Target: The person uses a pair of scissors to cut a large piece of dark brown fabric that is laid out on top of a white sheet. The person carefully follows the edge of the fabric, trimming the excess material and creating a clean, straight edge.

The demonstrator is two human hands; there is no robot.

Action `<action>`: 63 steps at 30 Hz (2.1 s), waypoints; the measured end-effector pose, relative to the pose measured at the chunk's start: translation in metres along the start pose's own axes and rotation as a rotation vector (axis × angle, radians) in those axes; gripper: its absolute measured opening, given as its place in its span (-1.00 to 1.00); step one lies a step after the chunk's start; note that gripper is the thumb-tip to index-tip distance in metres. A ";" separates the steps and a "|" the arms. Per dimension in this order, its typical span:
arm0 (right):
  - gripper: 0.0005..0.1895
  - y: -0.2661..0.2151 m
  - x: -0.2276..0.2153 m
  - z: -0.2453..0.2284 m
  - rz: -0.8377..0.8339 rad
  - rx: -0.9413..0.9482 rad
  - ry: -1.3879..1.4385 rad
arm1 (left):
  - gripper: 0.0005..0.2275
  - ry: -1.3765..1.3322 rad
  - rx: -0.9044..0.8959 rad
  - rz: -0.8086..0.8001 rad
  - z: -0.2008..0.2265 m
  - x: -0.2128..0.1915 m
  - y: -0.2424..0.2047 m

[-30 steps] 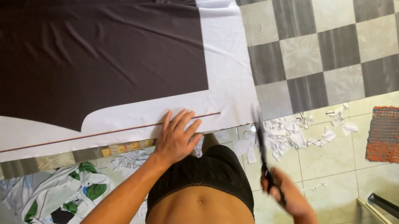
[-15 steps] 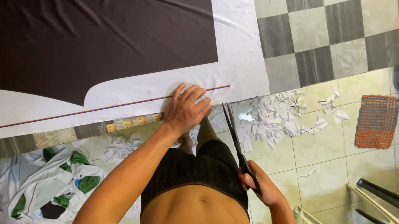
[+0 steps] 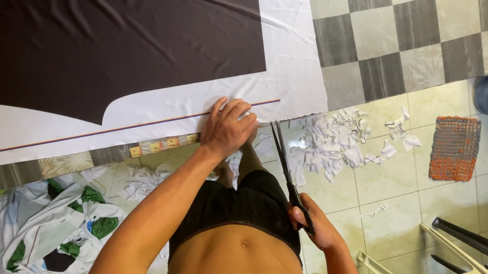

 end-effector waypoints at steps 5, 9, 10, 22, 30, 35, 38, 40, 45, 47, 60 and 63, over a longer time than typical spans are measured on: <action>-0.24 -0.002 0.004 0.003 0.004 0.006 -0.024 | -0.90 0.000 -0.002 -0.010 -0.001 0.002 -0.001; -0.30 0.014 0.012 -0.012 0.028 -0.035 -0.027 | -0.89 0.015 0.034 -0.006 -0.004 0.010 -0.005; -0.30 0.019 0.014 -0.014 0.031 -0.035 -0.026 | -0.89 0.012 0.036 -0.007 -0.004 0.009 -0.006; -0.47 0.064 0.035 -0.048 0.133 -0.048 -0.046 | -0.88 0.037 0.049 0.037 -0.001 -0.001 -0.001; -0.27 0.089 0.023 -0.053 0.106 0.007 -0.127 | -0.92 0.034 0.092 0.043 0.001 -0.007 0.001; -0.40 0.090 0.035 -0.078 0.161 -0.012 -0.095 | -0.92 0.017 0.096 0.035 0.000 -0.004 -0.001; -0.40 0.092 0.035 -0.081 0.145 -0.006 -0.095 | -0.92 0.005 0.095 0.033 0.000 -0.004 -0.001; -0.35 0.102 0.031 -0.079 0.131 0.003 -0.096 | -0.92 0.000 0.094 0.034 0.000 -0.006 0.000; -0.39 0.118 0.038 -0.092 0.153 -0.033 -0.073 | -0.90 -0.017 0.104 0.013 0.000 -0.003 -0.002; -0.39 0.116 0.041 -0.097 0.148 -0.019 -0.081 | -0.92 -0.019 0.111 0.022 0.001 -0.006 0.000; -0.37 0.121 0.039 -0.117 0.113 0.027 -0.150 | -0.91 -0.052 0.167 0.019 0.000 0.002 -0.007; -0.28 0.132 0.040 -0.117 0.055 0.039 -0.151 | -0.93 -0.060 0.174 0.015 0.001 -0.004 -0.006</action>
Point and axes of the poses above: each hand's wrist, its own y-axis towards the middle knuckle, its own x-axis out of the palm, z = x × y, the point moved 3 cm from there along y, towards the middle knuckle, and after that the axes turned 4 degrees about -z, right-handed, at the moved point
